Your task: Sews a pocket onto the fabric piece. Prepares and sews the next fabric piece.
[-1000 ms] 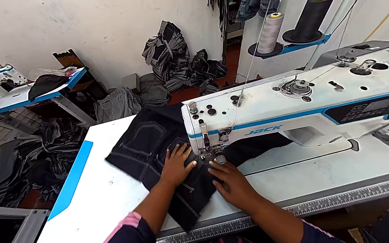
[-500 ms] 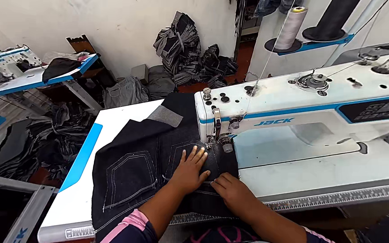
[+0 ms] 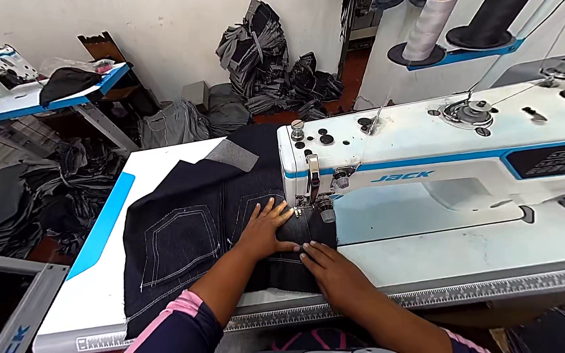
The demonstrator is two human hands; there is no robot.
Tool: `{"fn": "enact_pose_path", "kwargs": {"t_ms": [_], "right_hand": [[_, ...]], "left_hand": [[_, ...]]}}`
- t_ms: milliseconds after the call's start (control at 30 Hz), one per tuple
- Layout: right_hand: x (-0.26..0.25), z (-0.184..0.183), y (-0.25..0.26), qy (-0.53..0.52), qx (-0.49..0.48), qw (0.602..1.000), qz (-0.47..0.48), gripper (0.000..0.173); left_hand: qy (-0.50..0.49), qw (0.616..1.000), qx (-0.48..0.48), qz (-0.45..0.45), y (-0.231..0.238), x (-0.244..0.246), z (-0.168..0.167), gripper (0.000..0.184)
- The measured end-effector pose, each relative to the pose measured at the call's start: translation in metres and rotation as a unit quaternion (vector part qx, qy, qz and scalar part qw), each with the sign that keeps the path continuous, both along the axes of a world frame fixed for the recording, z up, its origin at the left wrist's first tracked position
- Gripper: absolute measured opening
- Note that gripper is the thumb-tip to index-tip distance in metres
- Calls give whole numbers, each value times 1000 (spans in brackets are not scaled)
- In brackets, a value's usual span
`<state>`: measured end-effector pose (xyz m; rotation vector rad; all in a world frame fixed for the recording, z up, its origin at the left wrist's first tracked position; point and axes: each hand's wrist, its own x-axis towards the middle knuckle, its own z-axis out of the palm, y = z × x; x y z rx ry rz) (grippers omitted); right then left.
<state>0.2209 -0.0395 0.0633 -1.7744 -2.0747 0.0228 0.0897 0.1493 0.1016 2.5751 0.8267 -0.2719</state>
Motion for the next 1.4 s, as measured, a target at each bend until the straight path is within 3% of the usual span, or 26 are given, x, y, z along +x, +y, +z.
{"fn": "enact_pose_path", "kwargs": {"t_ms": [167, 367, 667, 833, 967, 1100, 1200, 1267, 1300, 1367, 1400], "right_hand": [[8, 14, 21, 17, -120, 992, -18, 42], [8, 15, 38, 13, -161, 985, -59, 46], [10, 6, 44, 35, -78, 992, -93, 42], [16, 5, 46, 83, -113, 980, -142, 48], [14, 9, 50, 47, -140, 976, -162, 50], [7, 10, 44, -22, -171, 972, -160, 57], [-18, 32, 9, -64, -194, 972, -114, 66], [-24, 46, -17, -67, -131, 989, -30, 55], [-17, 60, -18, -36, -172, 984, -6, 50], [17, 81, 1, -44, -217, 975, -32, 44], [39, 88, 18, -62, -215, 972, -66, 41]], "left_hand": [[3, 1000, 13, 5, 20, 13, 2, 85], [-24, 999, 33, 7, 44, 24, 1, 84], [-29, 998, 19, 51, 62, 41, 16, 80], [-26, 983, 112, 140, 33, 34, 5, 77], [34, 978, 65, 197, 3, 23, 1, 82], [33, 986, 72, 150, 9, 18, -4, 85], [-3, 998, 46, 49, 1, 0, -4, 85], [-32, 997, 16, -65, -13, -24, -3, 80], [-42, 992, 0, -123, -17, -38, -2, 80], [-49, 981, -16, -186, -14, -68, 2, 86], [-51, 983, -3, -175, -7, -84, 6, 90]]}}
